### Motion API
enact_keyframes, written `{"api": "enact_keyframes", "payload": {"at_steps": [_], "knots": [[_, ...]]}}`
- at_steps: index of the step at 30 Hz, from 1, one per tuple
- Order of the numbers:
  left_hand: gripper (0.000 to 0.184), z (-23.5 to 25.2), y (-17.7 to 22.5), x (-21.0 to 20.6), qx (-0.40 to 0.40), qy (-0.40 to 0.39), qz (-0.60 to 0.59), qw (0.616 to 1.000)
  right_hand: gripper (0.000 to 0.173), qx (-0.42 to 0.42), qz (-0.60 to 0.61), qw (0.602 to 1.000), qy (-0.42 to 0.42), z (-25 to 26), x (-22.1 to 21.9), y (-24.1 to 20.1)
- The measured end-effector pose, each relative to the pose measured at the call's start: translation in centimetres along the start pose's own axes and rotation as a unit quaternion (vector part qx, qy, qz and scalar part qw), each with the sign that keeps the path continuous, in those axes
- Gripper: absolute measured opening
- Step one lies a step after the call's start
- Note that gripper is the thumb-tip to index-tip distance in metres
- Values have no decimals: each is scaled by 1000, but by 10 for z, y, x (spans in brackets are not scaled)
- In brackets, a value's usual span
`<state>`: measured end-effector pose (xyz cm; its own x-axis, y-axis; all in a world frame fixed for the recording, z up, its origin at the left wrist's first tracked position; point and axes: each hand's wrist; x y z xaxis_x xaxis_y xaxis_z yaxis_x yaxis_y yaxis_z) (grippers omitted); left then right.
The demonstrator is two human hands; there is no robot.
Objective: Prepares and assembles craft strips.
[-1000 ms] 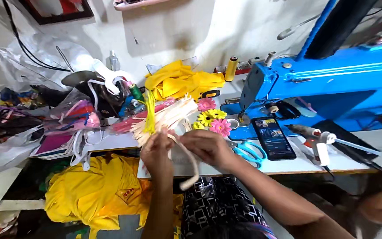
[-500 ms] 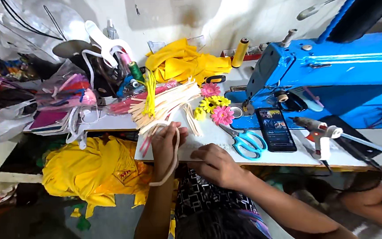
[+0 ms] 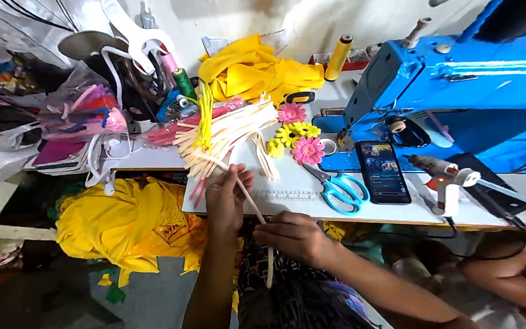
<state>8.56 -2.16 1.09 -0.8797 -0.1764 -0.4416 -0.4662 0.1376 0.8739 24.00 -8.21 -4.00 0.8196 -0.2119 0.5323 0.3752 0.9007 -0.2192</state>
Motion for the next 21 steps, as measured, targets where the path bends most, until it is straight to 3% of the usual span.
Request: {"api": "enact_keyframes", "payload": {"at_steps": [6, 11, 16, 21], "knots": [[24, 13, -1, 0, -53, 67, -68, 994, 13, -32, 68, 997, 32, -6, -9, -28], [29, 10, -8, 4, -39, -12, -68, 997, 22, -121, 168, 978, 15, -7, 0, -35], [33, -13, -19, 7, -1, -191, 2, 982, 25, -378, 342, 860, 21, 11, 30, -23], [34, -27, -23, 2, 12, -228, -6, 974, 29, -498, 464, 731, 44, 24, 36, -5]]}}
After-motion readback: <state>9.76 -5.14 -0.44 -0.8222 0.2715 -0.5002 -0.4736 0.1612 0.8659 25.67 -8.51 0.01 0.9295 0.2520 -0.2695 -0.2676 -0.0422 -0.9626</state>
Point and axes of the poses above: each hand's wrist, its own z-axis towards the middle knuckle, its own x-axis out of the back of the hand, y = z × x, and after that the axes turned 1 degree about x, right-handed
